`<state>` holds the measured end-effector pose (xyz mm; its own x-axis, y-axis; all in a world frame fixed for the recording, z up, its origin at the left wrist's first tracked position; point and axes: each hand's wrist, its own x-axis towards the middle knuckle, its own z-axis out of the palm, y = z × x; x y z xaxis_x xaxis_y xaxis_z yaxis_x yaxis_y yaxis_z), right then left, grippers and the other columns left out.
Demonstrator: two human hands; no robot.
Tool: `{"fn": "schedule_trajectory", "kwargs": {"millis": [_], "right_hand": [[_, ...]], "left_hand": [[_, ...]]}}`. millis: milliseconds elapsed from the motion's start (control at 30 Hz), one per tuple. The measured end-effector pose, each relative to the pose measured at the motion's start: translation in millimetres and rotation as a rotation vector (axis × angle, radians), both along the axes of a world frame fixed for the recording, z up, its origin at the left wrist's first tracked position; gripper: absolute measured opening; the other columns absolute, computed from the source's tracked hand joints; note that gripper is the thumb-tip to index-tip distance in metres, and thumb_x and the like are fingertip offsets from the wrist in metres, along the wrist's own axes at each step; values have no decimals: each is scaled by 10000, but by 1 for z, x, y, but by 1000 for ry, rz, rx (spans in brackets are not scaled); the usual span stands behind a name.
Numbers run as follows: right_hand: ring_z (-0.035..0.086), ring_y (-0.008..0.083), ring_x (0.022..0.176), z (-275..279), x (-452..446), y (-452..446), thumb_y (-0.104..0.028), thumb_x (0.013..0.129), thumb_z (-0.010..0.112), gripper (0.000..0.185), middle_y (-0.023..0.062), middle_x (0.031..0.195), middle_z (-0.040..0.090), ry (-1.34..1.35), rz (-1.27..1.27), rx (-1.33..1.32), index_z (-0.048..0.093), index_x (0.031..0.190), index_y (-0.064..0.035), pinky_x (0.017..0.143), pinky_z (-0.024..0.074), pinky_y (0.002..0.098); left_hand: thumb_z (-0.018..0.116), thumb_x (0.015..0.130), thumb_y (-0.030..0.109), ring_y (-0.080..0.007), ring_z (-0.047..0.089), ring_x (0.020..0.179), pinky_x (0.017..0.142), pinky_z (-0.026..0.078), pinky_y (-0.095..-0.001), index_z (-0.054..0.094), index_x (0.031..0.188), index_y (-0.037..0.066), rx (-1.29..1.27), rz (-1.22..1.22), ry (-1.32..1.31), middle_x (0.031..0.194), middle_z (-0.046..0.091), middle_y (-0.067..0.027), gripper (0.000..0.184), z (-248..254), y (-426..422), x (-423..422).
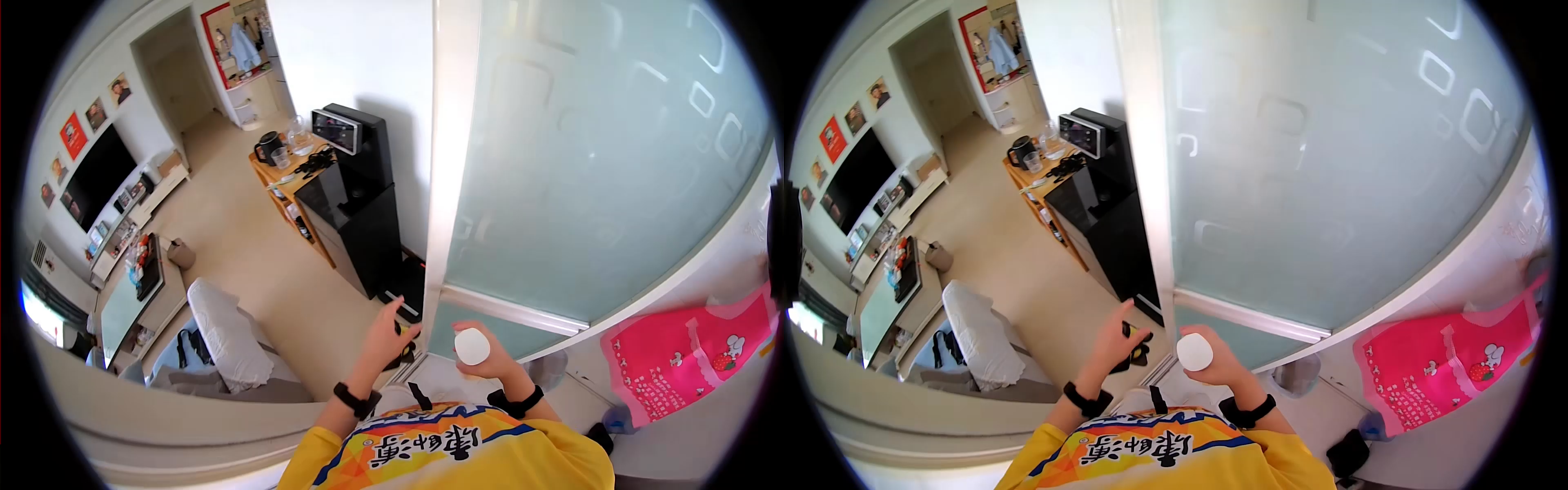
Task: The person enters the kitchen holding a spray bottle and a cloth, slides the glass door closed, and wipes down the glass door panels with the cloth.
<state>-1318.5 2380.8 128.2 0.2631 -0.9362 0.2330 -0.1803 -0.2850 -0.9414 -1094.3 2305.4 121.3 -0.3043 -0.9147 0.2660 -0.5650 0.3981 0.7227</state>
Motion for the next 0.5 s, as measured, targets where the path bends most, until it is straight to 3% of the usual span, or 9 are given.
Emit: {"fn": "schedule_trajectory", "kwargs": {"millis": [33, 100, 167, 233, 300, 333, 433, 500], "right_hand": [[495, 184, 1007, 9, -2, -7, -57, 591, 713, 611, 70, 1109, 484, 30, -3, -65, 439, 1136, -79, 846, 399, 308], [470, 218, 1051, 16, -6, -18, -71, 585, 712, 616, 88, 1125, 484, 65, -11, -113, 448, 1142, -80, 886, 374, 322], [454, 262, 1071, 20, -13, -27, -89, 569, 707, 632, 105, 1133, 486, 80, -35, -91, 458, 1149, -81, 910, 357, 331], [488, 216, 1006, 36, -16, -29, -56, 585, 692, 617, 91, 1102, 512, 29, -83, 11, 458, 1155, -70, 863, 386, 314], [534, 150, 890, 49, -13, -30, -22, 614, 676, 586, 73, 1043, 541, -46, -147, 111, 455, 1156, -54, 781, 426, 282], [543, 117, 789, 54, -10, -30, -4, 622, 662, 567, 57, 1002, 565, -40, -207, 31, 457, 1150, -44, 718, 445, 262], [556, 124, 843, 67, -8, -28, -18, 624, 677, 588, 92, 1118, 532, 11, -343, -16, 444, 1164, -43, 744, 453, 279], [568, 142, 855, 82, -2, -25, -17, 617, 685, 630, 108, 1189, 486, -232, -404, 90, 415, 1185, -53, 749, 463, 297]], "left_hand": [[644, 740, 347, -345, 516, 991, 813, 432, -376, 351, 1263, 45, -62, 7, 10, 1146, 501, -186, 671, 4, -19, -12], [613, 759, 374, -369, 521, 951, 762, 445, -405, 276, 1306, 63, 96, -13, -7, 1148, 488, -201, 714, 23, -52, -34], [560, 789, 340, -352, 561, 833, 649, 466, -416, 301, 1291, 85, -4, -132, -108, 1151, 485, -159, 620, 18, -82, -50], [527, 804, 328, -345, 569, 804, 620, 470, -409, 347, 1249, 92, -16, -293, -148, 1118, 504, -133, 536, -12, -99, -57], [511, 810, 334, -342, 569, 802, 621, 469, -410, 370, 1224, 98, 28, -344, -200, 1101, 509, -127, 496, -8, -108, -65], [503, 813, 336, -341, 568, 801, 622, 468, -411, 381, 1211, 102, 40, -354, -218, 1093, 512, -125, 477, -4, -116, -70], [481, 825, 372, -358, 568, 773, 623, 475, -420, 289, 1298, 135, -9, -392, -204, 1058, 515, -161, 562, -7, -148, -99], [419, 841, 474, -371, 569, 768, 626, 473, -441, 159, 1359, 112, 21, -451, -327, 1046, 510, -198, 683, 0, -173, -122]]}}
